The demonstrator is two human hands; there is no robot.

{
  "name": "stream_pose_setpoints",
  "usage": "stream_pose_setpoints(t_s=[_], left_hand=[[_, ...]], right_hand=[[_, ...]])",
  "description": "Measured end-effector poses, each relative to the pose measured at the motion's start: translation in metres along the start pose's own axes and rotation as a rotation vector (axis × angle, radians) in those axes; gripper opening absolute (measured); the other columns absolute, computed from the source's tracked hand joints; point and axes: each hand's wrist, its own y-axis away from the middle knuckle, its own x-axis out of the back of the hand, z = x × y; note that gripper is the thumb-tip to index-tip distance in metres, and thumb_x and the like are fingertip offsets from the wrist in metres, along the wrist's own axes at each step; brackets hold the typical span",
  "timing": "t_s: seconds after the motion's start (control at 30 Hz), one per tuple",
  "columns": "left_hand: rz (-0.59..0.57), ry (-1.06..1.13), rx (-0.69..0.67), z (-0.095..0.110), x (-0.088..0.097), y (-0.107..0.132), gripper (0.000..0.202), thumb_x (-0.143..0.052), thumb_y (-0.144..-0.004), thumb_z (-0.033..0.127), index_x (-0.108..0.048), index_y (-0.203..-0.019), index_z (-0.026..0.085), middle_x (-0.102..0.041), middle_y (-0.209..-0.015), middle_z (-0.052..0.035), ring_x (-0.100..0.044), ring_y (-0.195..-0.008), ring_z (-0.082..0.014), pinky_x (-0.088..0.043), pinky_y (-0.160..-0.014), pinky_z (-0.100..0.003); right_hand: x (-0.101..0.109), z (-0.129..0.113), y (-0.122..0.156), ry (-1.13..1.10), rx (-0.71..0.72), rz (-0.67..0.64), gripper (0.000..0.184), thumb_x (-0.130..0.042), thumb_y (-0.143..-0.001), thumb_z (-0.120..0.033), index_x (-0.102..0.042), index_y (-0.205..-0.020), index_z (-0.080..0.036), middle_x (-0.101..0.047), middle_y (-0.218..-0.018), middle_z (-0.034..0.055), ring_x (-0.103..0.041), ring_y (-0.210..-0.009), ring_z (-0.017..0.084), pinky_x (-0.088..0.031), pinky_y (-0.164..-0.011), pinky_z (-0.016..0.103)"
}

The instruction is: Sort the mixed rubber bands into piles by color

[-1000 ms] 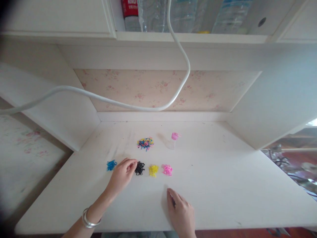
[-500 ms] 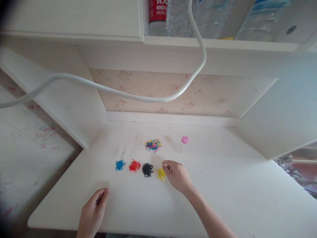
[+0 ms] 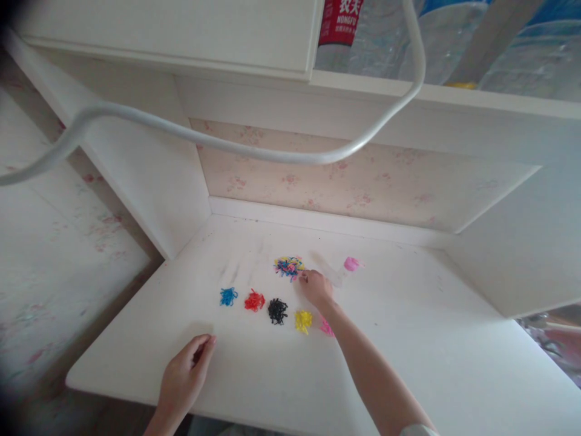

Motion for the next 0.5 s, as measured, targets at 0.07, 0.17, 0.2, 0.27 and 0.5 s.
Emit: stream_pose_setpoints(t_s=[0.07,0.17,0.2,0.27,0.5], left_hand=[[-0.002,-0.022,-0.023,-0.0008,-0.0006,0.0006,0.032,-0.042,-0.087,0.047,-0.064,-0.085,0.024,-0.07,-0.073,0.0015,-0.065,-0.065,-0.014,-0.049,-0.059,-0.021],[0.005,-0.034,-0.045,-0.0026,-0.0011,0.0016,0.031,-0.042,-0.088,0.045,-0.065,-0.086,0.024,-0.07,-0.073,0.0017,-0.066,-0.064,-0.0137,-0.049,-0.059,-0.021],[0.011,-0.036,-0.053,-0.0031,-0.0013,0.0018,0.031,-0.042,-0.088,0.045,-0.065,-0.086,0.024,-0.07,-0.072,0.0016,-0.066,-0.064,-0.0138,-0.049,-0.059,-0.021],[0.022,-0.042,-0.069,-0.0036,-0.0017,0.0021,0.03,-0.042,-0.087,0.044,-0.065,-0.086,0.024,-0.07,-0.072,0.0017,-0.066,-0.064,-0.0139,-0.049,-0.058,-0.02],[0.027,-0.078,-0.085,-0.0006,-0.0014,0.0019,0.031,-0.041,-0.088,0.045,-0.065,-0.085,0.024,-0.07,-0.072,0.0012,-0.066,-0.064,-0.0143,-0.049,-0.058,-0.021]], right_hand=[[-0.0017,-0.0008,-0.0019,0.003,0.008,0.008,0.036,-0.037,-0.091,-0.037,-0.068,-0.104,-0.025,-0.067,-0.105,0.0048,-0.06,-0.092,0.017,-0.039,-0.073,0.023],[-0.0029,0.0002,-0.0042,0.002,0.025,0.022,0.035,-0.036,-0.092,-0.035,-0.068,-0.102,-0.023,-0.066,-0.106,0.0052,-0.059,-0.094,0.016,-0.038,-0.075,0.022],[-0.0031,0.0008,-0.0048,0.0,0.03,0.027,0.035,-0.036,-0.092,-0.035,-0.068,-0.101,-0.023,-0.066,-0.106,0.0054,-0.059,-0.094,0.016,-0.038,-0.075,0.022],[-0.0035,0.0018,-0.0055,-0.007,0.04,0.037,0.035,-0.037,-0.092,-0.035,-0.068,-0.101,-0.022,-0.066,-0.105,0.0053,-0.059,-0.093,0.015,-0.037,-0.076,0.021],[-0.0047,0.0,0.0004,-0.051,0.056,0.066,0.035,-0.035,-0.093,-0.033,-0.067,-0.1,-0.021,-0.066,-0.106,0.0051,-0.06,-0.093,0.015,-0.038,-0.076,0.021]])
